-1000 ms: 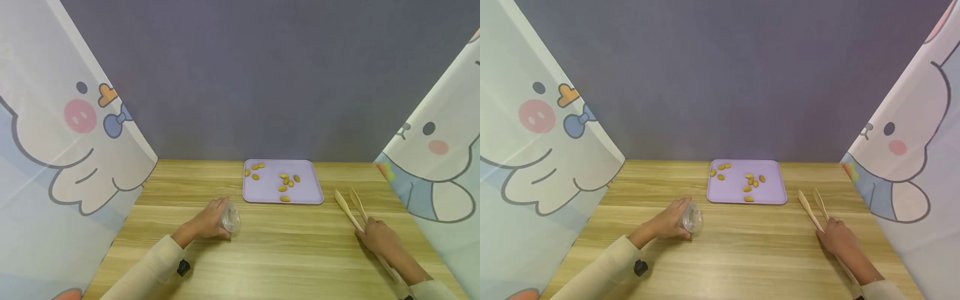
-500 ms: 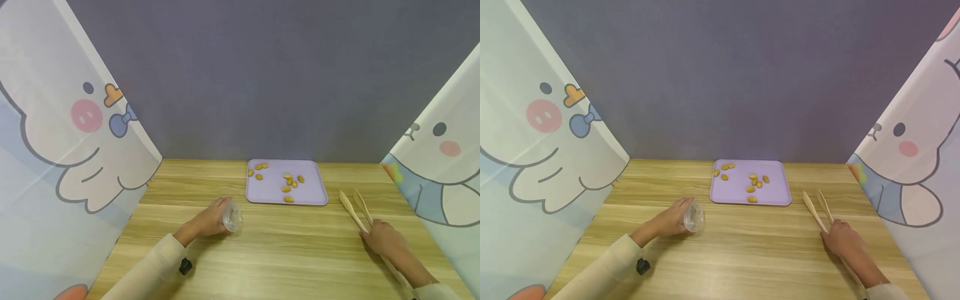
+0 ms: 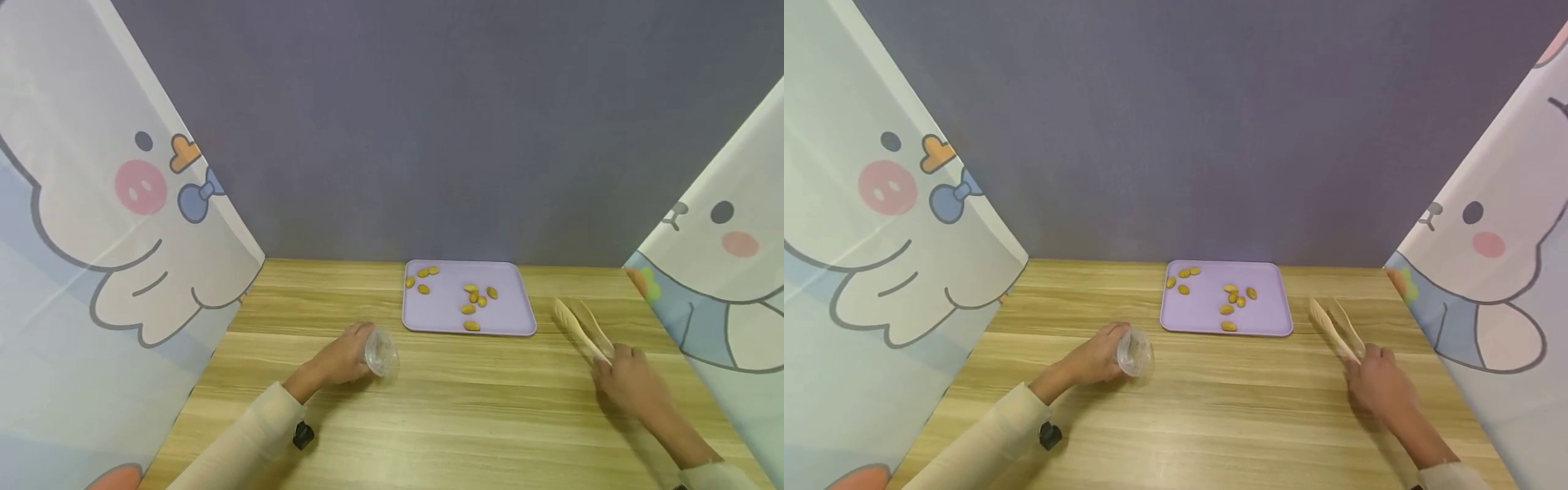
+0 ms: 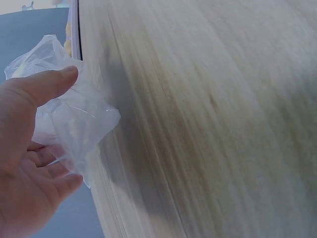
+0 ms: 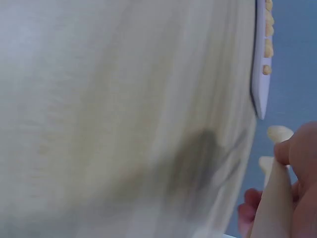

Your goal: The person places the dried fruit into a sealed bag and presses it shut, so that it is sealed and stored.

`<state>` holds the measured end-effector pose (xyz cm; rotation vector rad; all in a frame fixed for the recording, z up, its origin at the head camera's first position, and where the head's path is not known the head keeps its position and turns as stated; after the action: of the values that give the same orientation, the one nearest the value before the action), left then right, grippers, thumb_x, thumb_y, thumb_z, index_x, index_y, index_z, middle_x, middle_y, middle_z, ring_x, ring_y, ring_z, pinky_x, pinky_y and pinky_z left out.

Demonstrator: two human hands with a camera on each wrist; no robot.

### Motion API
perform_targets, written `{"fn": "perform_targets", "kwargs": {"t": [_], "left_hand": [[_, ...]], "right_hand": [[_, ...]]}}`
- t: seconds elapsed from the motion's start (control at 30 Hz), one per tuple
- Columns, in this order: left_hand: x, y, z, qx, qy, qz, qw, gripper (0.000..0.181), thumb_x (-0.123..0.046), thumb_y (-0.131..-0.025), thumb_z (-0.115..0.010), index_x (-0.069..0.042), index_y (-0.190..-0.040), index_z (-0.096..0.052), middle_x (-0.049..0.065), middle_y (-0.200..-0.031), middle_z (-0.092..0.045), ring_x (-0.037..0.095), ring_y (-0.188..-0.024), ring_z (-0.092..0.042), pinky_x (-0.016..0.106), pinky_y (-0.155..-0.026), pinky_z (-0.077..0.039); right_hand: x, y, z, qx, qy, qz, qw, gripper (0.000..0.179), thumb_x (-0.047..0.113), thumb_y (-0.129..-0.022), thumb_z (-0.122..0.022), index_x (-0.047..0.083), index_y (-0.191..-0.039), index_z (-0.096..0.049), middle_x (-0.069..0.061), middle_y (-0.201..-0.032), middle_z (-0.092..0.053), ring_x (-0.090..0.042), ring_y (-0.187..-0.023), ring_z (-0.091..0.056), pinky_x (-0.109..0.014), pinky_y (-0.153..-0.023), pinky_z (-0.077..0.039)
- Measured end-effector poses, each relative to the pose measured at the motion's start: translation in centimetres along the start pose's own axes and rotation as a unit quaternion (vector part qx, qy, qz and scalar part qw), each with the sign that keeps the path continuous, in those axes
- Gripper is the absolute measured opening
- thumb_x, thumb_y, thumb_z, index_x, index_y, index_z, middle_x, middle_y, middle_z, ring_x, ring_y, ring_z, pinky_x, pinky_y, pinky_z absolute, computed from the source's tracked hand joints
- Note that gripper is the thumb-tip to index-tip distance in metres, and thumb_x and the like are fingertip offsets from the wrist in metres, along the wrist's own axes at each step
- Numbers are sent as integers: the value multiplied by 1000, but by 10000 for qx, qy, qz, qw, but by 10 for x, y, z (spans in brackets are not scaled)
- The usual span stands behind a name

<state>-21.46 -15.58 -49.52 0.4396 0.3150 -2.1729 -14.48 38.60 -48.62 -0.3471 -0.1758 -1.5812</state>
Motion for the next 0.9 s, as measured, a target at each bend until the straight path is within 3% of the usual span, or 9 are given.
{"fn": "perform_targets", "kwargs": {"t": [0.1,0.23,0.47,0.7,0.9], "left_hand": [[0,0,3,-166,37,-84,9998,83,-18,-78,-84,6,-146,-42,25,-147,-50,38,-133,-53,51,-112,-46],[-2,-3,8,-403,206,-226,9987,81,-23,-80,-84,3,-145,-43,20,-142,-53,34,-129,-55,50,-110,-48],[-11,-12,15,-585,1005,-81,9932,79,-24,-81,-84,-4,-146,-45,14,-140,-54,28,-126,-54,50,-104,-50],[-25,-27,10,-535,1548,28,9865,82,-24,-78,-86,-6,-148,-46,10,-137,-57,23,-119,-56,47,-100,-50],[-36,-38,-1,-419,1930,-41,9803,83,-26,-81,-85,-7,-150,-43,10,-142,-53,25,-126,-54,48,-108,-47]], "right_hand": [[6,-7,6,-237,-29,187,9995,51,21,-104,-54,-28,-116,-48,-43,-92,-53,-48,-72,-59,-58,-55,-49],[17,-20,16,-114,-12,262,9996,57,28,-108,-47,-28,-120,-49,-43,-97,-55,-50,-76,-60,-59,-59,-48],[40,-39,26,-130,239,579,9979,52,26,-105,-53,-22,-123,-53,-41,-103,-60,-57,-90,-60,-64,-69,-49],[57,-58,16,-159,502,1064,9929,32,20,-101,-58,-11,-107,-63,-22,-81,-63,-36,-72,-61,-50,-54,-47],[67,-71,1,210,485,1032,9933,38,26,-103,-56,-10,-113,-64,-29,-94,-66,-44,-83,-65,-56,-62,-52]]}}
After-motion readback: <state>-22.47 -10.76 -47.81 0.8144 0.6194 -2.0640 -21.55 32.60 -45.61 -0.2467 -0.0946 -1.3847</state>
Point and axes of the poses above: each hand's wrist, its own y-axis away from the middle knuckle, its own z-axis out of the back of the hand, x = y × z, the point moved 1 cm from there along -y, towards the middle knuckle
